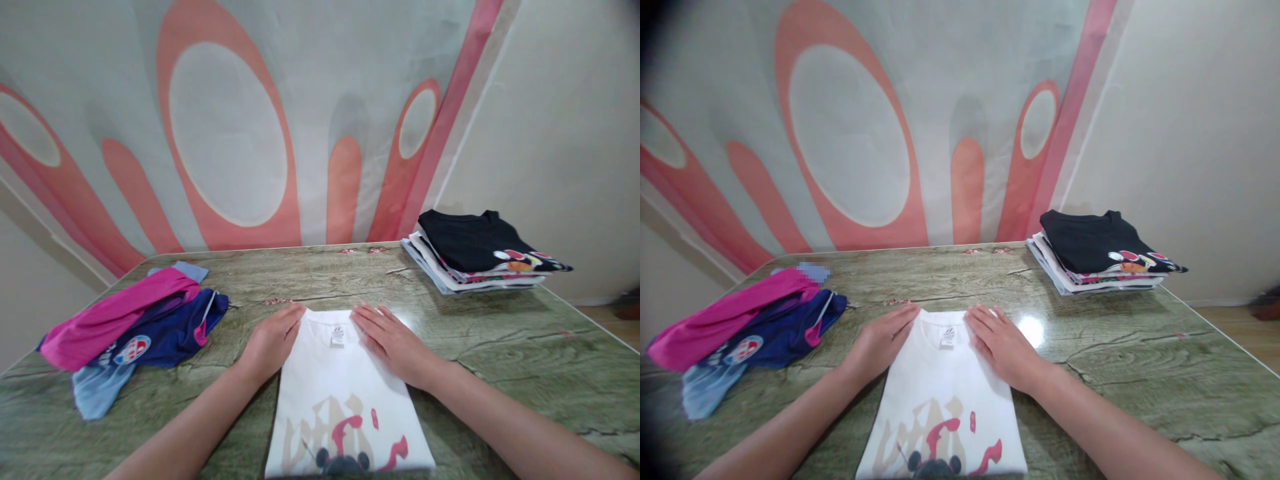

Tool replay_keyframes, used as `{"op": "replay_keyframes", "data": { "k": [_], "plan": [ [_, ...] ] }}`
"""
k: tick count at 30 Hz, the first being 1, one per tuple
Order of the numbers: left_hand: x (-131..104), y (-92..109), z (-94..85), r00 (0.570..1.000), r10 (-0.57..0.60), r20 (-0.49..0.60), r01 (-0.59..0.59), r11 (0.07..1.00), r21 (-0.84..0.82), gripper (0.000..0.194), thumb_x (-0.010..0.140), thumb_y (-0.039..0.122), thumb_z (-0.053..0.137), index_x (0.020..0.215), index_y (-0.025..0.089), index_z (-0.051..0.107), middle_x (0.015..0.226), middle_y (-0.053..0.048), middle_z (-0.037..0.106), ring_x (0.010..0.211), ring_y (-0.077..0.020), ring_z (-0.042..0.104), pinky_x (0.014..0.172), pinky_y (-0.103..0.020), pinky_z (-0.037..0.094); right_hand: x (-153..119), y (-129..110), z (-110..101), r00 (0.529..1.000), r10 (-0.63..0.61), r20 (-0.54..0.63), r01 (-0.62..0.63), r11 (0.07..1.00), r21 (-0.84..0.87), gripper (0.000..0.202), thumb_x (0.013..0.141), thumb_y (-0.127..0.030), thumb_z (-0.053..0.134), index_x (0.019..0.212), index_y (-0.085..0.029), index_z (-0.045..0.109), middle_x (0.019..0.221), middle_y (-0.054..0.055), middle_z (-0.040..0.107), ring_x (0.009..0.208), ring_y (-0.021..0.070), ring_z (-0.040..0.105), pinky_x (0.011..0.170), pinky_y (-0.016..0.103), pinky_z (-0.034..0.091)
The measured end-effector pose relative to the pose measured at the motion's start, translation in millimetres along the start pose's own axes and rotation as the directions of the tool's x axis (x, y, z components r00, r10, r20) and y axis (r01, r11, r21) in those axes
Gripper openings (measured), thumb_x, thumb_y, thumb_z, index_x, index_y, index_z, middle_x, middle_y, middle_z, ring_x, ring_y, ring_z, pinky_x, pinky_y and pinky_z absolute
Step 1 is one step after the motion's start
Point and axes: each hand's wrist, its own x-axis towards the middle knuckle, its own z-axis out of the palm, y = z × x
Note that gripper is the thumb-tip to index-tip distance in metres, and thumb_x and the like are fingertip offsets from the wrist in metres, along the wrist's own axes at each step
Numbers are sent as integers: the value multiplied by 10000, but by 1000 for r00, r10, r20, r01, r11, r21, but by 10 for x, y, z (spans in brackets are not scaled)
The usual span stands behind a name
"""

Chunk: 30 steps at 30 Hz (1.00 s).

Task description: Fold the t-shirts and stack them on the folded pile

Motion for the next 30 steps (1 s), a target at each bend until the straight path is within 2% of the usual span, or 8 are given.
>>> {"op": "replay_keyframes", "data": {
  "k": [3, 5, 7, 12, 18, 23, 26, 30],
  "plan": [
    [22, -63, -60, 982, -172, -81, 178, 981, 73, 307, 948, 334, 429, 1158, 205, 611, 1177, -78, 650, 1104, -233, 599, 953, -372, 457, -11, 80, 34, 996, 67, -64, -66, 998, 19, 445, 976, -276, 398, 1419, -233, 428, 1434, 100, 478, 1350, 240, 397, 1091, 503, 350],
    [38, -130, -111, 953, -300, -35, 301, 951, 64, 272, 945, 367, 418, 1033, 210, 622, 976, -54, 691, 902, -217, 651, 789, -318, 480, -13, 152, 21, 974, 162, -157, -158, 987, 40, 394, 956, -273, 428, 1337, -224, 516, 1342, 109, 552, 1254, 247, 491, 1033, 467, 413],
    [52, -206, -144, 930, -364, 38, 362, 930, 65, 295, 948, 399, 393, 889, 215, 616, 824, -31, 684, 765, -204, 645, 677, -279, 441, -11, 239, -11, 941, 268, -204, -260, 963, 68, 319, 934, -289, 462, 1210, -218, 604, 1175, 101, 633, 1104, 243, 575, 952, 432, 464],
    [85, -259, -135, 932, -349, 98, 346, 937, 45, 447, 931, 500, 377, 663, 204, 578, 711, -26, 652, 697, -195, 604, 632, -263, 382, -4, 408, -79, 887, 438, -146, -412, 894, 176, 235, 901, -365, 506, 971, -227, 682, 875, 35, 681, 836, 209, 618, 796, 367, 490],
    [118, -168, -129, 928, -362, 92, 371, 919, -131, 363, 893, 470, 460, 763, 194, 657, 767, -15, 678, 734, -194, 615, 681, -277, 412, 1, 411, -71, 880, 459, -124, -416, 869, 268, 214, 890, -345, 522, 963, -240, 693, 910, 22, 707, 848, 203, 628, 802, 350, 475],
    [120, -140, -138, 956, -288, -46, 280, 951, -134, 342, 929, 445, 436, 802, 188, 621, 820, -30, 642, 773, -185, 588, 731, -286, 420, -6, 431, -62, 880, 459, -121, -406, 861, 307, 224, 899, -325, 511, 1000, -230, 686, 963, 34, 708, 886, 206, 630, 811, 345, 469],
    [117, -153, -116, 974, -214, -70, 201, 967, -157, 306, 939, 426, 436, 837, 194, 608, 895, -39, 647, 859, -190, 590, 795, -291, 423, -4, 452, -54, 887, 451, -104, -412, 872, 263, 246, 890, -330, 532, 1056, -221, 678, 943, 40, 698, 861, 202, 618, 808, 339, 462],
    [121, -236, -44, 981, -191, -26, 184, 967, -175, 263, 940, 378, 437, 835, 199, 598, 896, -42, 651, 900, -201, 594, 816, -305, 425, 5, 456, -44, 909, 409, -81, -391, 904, 175, 264, 909, -324, 511, 1087, -216, 673, 896, 47, 673, 846, 204, 594, 810, 334, 445]
  ]
}}
